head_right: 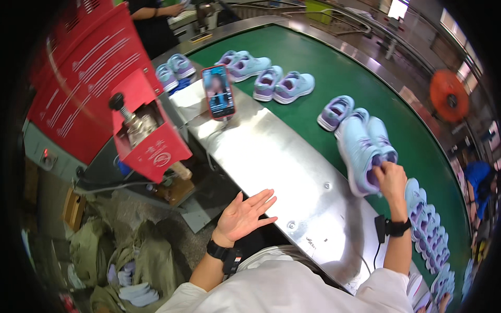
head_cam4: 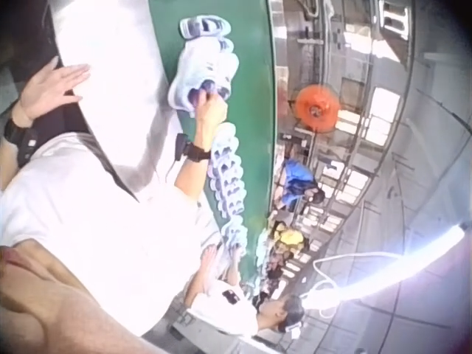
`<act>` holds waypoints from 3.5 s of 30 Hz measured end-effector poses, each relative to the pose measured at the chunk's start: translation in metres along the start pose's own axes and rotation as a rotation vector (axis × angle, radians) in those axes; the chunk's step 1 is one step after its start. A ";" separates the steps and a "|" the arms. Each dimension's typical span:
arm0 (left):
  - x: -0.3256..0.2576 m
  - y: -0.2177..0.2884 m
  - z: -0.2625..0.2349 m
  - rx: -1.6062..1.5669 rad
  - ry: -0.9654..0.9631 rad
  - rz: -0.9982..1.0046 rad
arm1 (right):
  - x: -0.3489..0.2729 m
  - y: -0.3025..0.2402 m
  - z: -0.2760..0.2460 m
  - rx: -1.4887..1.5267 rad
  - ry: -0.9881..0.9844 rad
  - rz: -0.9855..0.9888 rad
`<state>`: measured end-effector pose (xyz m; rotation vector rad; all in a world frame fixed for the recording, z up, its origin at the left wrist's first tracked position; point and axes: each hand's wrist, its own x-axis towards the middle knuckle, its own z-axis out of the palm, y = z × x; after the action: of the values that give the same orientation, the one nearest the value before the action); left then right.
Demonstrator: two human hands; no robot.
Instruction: Clean and inspect shoes on a manufacturing assembly line.
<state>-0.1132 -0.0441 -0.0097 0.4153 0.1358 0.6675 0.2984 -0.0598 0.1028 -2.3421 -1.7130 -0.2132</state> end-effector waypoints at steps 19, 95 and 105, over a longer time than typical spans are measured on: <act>-0.009 -0.030 0.005 -0.054 0.049 0.102 | 0.189 -0.001 0.118 -0.029 -0.236 0.340; -0.139 0.015 0.046 -0.125 0.460 0.821 | -0.090 -0.292 -0.016 0.999 -0.459 -1.184; -0.139 0.036 0.032 -0.166 0.271 0.634 | -0.053 -0.303 -0.013 1.000 -0.575 -1.289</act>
<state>-0.2343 -0.1159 0.0333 0.1999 0.2065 1.3513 -0.0061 -0.0240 0.1321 -0.4235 -2.4499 0.9501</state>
